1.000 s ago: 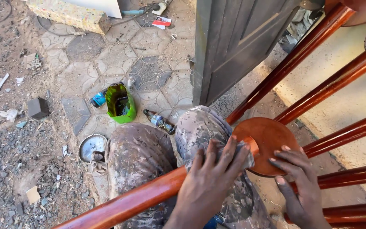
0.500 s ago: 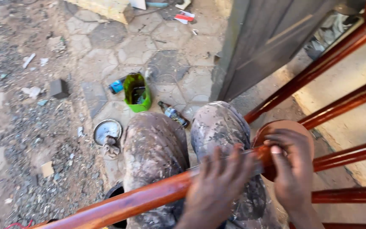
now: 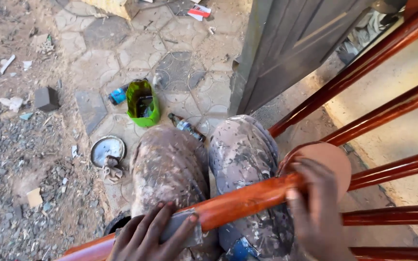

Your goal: Sanding a wooden furniture leg and applying a dark stain using a cloth.

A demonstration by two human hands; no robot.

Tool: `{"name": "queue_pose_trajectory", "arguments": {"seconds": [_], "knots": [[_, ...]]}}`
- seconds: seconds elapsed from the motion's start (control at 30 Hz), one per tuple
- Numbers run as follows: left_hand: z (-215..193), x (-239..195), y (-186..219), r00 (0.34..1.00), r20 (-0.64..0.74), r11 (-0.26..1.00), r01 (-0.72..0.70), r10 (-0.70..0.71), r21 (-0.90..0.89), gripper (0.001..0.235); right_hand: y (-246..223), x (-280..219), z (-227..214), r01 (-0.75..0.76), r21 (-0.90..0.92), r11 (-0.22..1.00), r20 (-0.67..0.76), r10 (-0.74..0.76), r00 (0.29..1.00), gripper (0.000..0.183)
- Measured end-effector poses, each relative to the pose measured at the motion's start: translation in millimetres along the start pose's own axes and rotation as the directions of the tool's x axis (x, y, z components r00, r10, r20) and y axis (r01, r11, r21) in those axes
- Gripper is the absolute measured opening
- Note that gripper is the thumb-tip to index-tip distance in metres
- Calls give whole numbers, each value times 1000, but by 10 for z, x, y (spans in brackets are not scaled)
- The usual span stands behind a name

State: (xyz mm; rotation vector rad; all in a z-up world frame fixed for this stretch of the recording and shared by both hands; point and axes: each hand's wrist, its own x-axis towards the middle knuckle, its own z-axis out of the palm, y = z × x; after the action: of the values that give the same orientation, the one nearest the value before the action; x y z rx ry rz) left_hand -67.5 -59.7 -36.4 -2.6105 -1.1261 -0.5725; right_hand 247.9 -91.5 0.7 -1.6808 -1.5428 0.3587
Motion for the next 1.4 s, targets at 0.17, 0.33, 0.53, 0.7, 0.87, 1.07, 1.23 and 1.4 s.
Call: {"name": "queue_pose_trajectory", "arguments": {"seconds": [0.17, 0.33, 0.53, 0.7, 0.87, 1.07, 1.23, 1.4], "knots": [[-63, 534, -89, 988, -65, 989, -144, 141, -43, 50, -114, -75, 407, 381, -375, 845, 224, -316, 922, 78], [-10, 1166, -39, 937, -67, 928, -348, 342, -131, 68, 24, 117, 329, 395, -473, 788, 243, -315, 918, 86], [106, 1293, 318, 987, -44, 946, -161, 155, -281, 67, -78, 341, 358, 217, -546, 809, 189, -133, 973, 85], [-16, 895, -471, 969, -158, 968, 160, -192, -194, 44, -98, 591, 293, 239, -641, 730, 363, 14, 932, 44], [175, 988, -232, 954, -164, 967, 248, -253, -49, 38, -399, 648, 504, 315, -529, 788, 471, -37, 882, 60], [274, 1147, 184, 986, -126, 980, 85, -108, -177, 51, -431, 602, 690, 245, -510, 825, 325, -79, 942, 40], [331, 936, -519, 985, -44, 976, 159, -167, -151, 38, -442, 707, 587, 154, -451, 879, 428, 61, 901, 29], [389, 1008, -314, 980, -144, 990, 131, -137, -53, 20, -451, 760, 542, 164, -456, 874, 469, 80, 879, 24]]}}
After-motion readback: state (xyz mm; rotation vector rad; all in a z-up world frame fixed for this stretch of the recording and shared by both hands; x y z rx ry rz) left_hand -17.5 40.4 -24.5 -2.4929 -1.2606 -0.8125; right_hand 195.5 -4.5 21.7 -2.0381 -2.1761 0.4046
